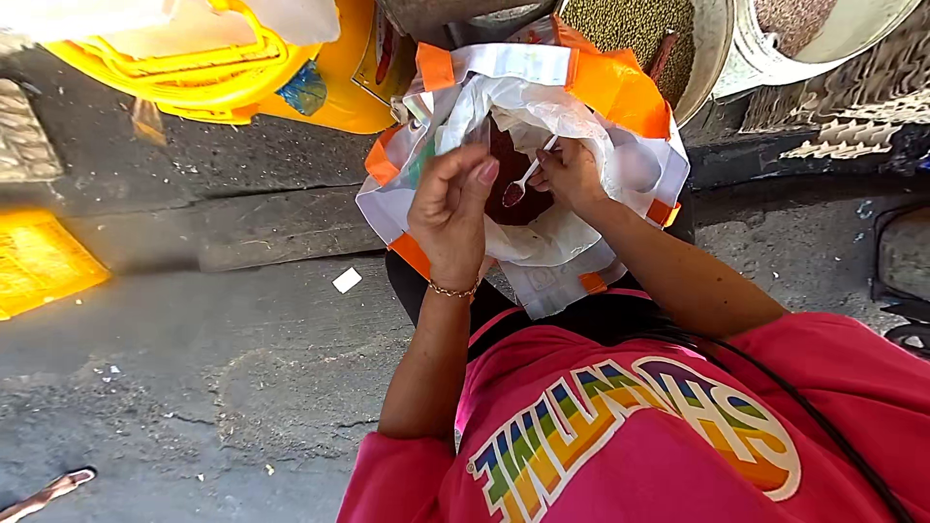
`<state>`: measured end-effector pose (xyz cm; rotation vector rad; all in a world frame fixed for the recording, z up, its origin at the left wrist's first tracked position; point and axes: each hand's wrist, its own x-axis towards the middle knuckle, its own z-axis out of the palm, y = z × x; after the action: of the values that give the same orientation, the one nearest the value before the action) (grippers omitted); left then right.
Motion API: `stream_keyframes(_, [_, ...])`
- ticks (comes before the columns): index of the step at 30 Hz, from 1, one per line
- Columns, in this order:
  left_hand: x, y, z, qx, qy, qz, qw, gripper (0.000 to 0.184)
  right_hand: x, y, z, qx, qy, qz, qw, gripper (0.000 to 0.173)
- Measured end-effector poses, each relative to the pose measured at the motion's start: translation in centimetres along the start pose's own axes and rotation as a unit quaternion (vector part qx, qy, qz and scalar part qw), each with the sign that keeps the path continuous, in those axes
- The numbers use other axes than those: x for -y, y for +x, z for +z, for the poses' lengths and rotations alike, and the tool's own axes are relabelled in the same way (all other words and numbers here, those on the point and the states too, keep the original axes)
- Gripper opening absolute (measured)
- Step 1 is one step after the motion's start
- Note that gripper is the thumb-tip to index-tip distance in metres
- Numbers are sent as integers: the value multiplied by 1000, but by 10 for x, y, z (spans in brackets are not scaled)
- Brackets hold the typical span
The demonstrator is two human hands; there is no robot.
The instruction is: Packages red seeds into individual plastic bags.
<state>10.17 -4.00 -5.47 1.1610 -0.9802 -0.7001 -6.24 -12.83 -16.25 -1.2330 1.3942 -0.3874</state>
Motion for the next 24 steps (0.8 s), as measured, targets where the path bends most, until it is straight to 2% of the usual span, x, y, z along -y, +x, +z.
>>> stream_keyframes(2, [-5,15,12,4,-35,64,997,10,4,-8,-4,-18,9,-7,1000,30])
stream_keyframes(5, [17,17,20,40,-21,111,993,10,2,-15,-9,-37,12,-12,999,30])
stream_keyframes(7, [48,5,16,89,29,83,992,11,0,-18,-13,-36,7,-16,999,29])
stream_keyframes(9, [77,-12,3,142,121,15,982,14,-3,-20,-16,-32,3,-21,999,27])
stream_keyframes(13, [100,-33,-28,199,254,-97,942,18,-3,-25,-23,-22,24,-30,999,25])
stream_keyframes(18, [105,-37,-39,199,268,-131,933,18,20,-43,-27,-37,53,-86,994,18])
stream_keyframes(24, [115,-46,-37,208,247,-136,936,17,39,-56,-30,-77,62,-147,984,18])
